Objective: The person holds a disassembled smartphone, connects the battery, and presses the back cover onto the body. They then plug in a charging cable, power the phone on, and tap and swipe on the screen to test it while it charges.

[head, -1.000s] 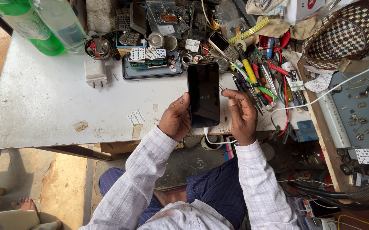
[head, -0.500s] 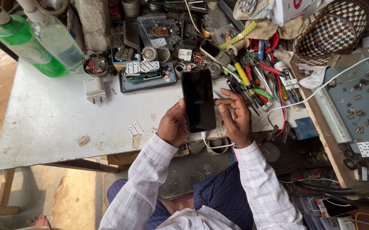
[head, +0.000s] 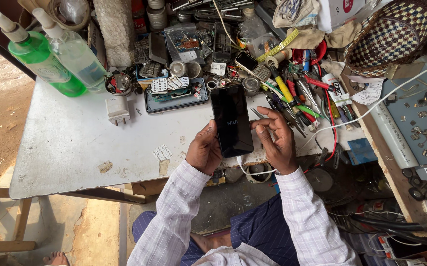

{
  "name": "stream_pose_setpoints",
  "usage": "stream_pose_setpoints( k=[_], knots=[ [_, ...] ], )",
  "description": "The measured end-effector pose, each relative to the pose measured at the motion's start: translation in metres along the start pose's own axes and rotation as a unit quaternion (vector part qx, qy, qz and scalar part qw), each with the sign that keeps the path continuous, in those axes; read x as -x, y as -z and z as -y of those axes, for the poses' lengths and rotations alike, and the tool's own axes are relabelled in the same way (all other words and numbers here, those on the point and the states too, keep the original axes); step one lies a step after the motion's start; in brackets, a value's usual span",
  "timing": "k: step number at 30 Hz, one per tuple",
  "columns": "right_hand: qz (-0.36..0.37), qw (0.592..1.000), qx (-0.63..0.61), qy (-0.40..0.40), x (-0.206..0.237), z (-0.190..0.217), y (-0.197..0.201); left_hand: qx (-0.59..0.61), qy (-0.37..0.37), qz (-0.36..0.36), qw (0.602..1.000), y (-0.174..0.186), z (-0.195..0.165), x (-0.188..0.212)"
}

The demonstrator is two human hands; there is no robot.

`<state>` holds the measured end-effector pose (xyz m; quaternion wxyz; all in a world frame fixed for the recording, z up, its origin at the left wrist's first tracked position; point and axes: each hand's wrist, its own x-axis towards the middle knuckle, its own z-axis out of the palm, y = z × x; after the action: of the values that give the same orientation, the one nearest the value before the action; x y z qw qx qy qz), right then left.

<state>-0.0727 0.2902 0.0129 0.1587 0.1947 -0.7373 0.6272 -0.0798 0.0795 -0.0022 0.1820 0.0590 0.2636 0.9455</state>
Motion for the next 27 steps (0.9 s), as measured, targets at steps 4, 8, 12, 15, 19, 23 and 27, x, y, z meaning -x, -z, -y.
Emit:
stream_pose_setpoints(
  k=[4,8,12,15,19,23,27],
  knots=[
    [-0.007,1.000,0.003,-0.026,0.0011,-0.0009,-0.0001,-0.003,-0.001,0.005,1.000,0.0010,0.0013,0.0011],
    [-0.004,1.000,-0.011,-0.024,0.0009,-0.0012,0.0006,-0.013,0.001,0.021,1.000,0.0024,0.0019,0.0003],
    [0.000,1.000,-0.009,-0.011,0.0010,-0.0007,0.0008,-0.004,-0.006,0.036,0.999,0.0028,0.0019,0.0007],
    [-0.004,1.000,-0.008,-0.019,0.0018,-0.0010,0.0014,-0.008,0.002,0.019,1.000,0.0018,0.0016,0.0009],
    [-0.006,1.000,-0.015,-0.021,0.0031,-0.0017,0.0016,-0.009,0.003,0.015,1.000,-0.0008,0.0007,0.0026],
    [-0.016,0.998,-0.022,-0.058,0.0038,-0.0012,0.0018,-0.003,0.006,0.021,1.000,-0.0030,-0.0010,0.0023],
    [-0.010,0.999,-0.023,-0.038,0.0046,-0.0012,0.0027,-0.002,0.002,0.015,1.000,-0.0029,0.0002,0.0027]
  ],
)
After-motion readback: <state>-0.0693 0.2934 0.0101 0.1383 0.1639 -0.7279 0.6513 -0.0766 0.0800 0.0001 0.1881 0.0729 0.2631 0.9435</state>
